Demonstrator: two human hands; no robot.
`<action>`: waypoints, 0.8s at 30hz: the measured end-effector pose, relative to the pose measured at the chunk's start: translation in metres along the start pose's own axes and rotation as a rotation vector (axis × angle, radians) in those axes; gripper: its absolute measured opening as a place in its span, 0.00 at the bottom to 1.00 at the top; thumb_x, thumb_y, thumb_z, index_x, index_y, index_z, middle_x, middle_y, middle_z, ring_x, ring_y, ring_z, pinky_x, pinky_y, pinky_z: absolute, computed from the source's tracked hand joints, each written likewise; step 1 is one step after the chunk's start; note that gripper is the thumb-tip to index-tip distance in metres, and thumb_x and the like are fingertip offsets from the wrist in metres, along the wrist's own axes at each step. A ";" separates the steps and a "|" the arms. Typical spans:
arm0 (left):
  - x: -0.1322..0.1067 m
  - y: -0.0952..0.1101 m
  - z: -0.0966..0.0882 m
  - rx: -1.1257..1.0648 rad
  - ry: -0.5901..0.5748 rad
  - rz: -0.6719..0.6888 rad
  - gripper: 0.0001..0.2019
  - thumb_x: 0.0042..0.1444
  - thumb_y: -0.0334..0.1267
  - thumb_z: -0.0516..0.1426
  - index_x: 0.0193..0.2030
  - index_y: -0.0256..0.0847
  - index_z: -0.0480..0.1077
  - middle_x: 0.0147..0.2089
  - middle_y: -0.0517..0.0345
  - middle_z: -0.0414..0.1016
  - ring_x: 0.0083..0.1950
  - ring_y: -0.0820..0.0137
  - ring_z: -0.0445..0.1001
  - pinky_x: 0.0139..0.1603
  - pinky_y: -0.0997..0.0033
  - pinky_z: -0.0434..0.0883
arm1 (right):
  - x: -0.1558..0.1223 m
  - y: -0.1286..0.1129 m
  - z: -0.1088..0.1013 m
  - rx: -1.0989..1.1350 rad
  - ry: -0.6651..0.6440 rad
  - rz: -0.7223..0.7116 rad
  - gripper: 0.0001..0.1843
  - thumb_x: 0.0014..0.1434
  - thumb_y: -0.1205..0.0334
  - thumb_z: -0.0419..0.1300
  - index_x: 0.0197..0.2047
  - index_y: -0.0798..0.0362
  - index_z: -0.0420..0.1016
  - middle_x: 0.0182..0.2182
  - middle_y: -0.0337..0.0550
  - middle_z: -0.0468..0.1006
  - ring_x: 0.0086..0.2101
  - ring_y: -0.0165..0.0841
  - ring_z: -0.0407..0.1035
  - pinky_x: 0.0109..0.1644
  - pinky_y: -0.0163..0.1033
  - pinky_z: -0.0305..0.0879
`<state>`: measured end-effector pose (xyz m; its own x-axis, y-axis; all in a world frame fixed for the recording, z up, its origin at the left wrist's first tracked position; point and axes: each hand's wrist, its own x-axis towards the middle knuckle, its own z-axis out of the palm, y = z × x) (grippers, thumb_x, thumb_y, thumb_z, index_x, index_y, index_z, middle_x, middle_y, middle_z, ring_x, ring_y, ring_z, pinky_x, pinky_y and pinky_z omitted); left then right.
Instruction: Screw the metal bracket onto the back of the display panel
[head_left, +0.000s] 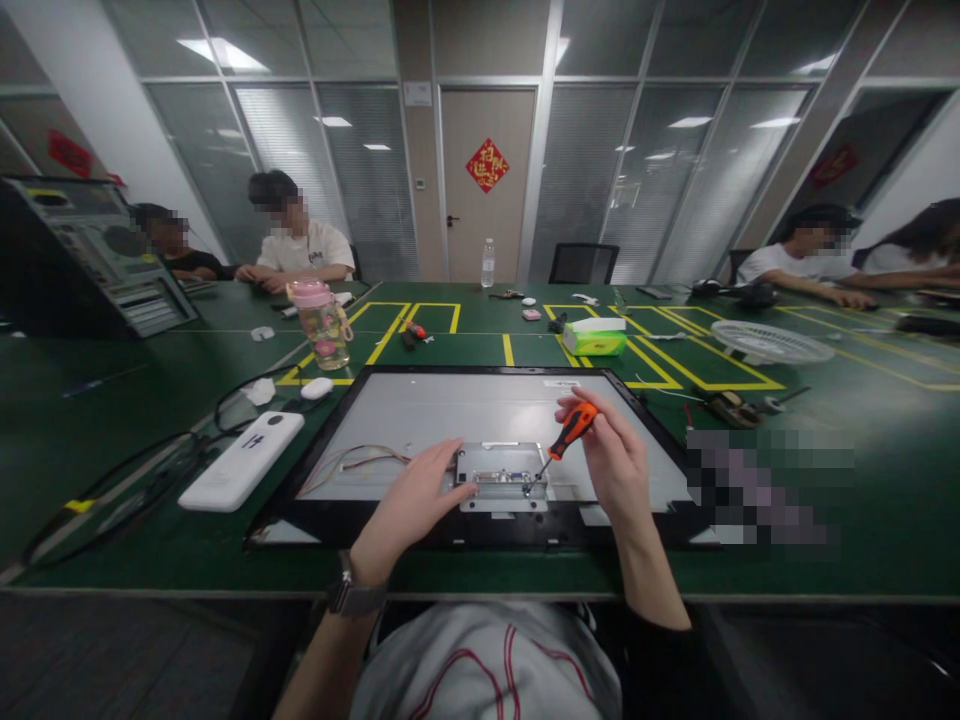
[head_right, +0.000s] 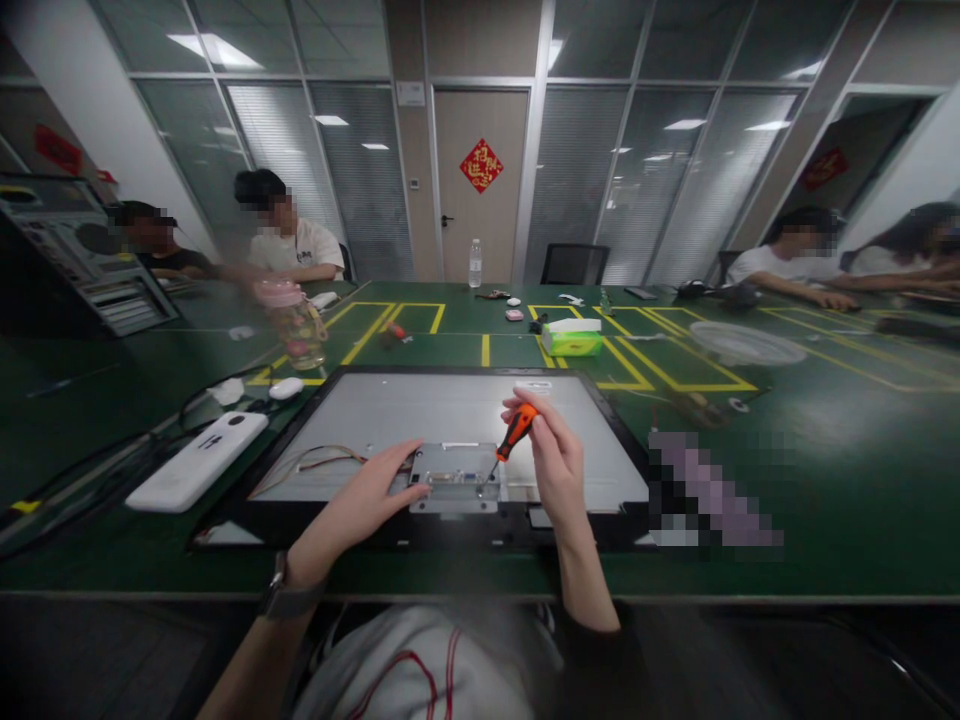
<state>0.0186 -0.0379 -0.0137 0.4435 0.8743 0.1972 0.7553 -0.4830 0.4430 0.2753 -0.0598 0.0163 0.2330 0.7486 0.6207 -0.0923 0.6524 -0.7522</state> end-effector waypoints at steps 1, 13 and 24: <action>0.000 0.000 0.000 -0.004 -0.001 -0.002 0.29 0.62 0.49 0.56 0.65 0.36 0.60 0.67 0.42 0.64 0.67 0.57 0.63 0.68 0.56 0.59 | 0.000 0.000 0.000 0.024 -0.010 0.012 0.15 0.66 0.56 0.54 0.52 0.46 0.77 0.41 0.45 0.79 0.39 0.36 0.74 0.47 0.45 0.69; -0.001 0.003 -0.003 -0.013 -0.008 -0.010 0.28 0.62 0.49 0.55 0.65 0.37 0.60 0.67 0.42 0.63 0.67 0.56 0.63 0.68 0.54 0.58 | -0.001 -0.003 0.000 0.093 0.008 0.056 0.14 0.64 0.56 0.57 0.51 0.45 0.78 0.42 0.45 0.79 0.40 0.37 0.74 0.49 0.46 0.69; 0.000 0.005 -0.004 -0.009 -0.016 -0.013 0.29 0.62 0.48 0.56 0.65 0.36 0.60 0.67 0.42 0.63 0.67 0.56 0.63 0.68 0.55 0.58 | -0.002 -0.003 -0.001 0.132 -0.003 0.080 0.14 0.63 0.55 0.59 0.51 0.45 0.78 0.41 0.45 0.81 0.41 0.37 0.75 0.50 0.47 0.69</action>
<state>0.0205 -0.0401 -0.0083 0.4414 0.8795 0.1779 0.7567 -0.4714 0.4530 0.2760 -0.0632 0.0171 0.2169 0.7989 0.5610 -0.2366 0.6005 -0.7638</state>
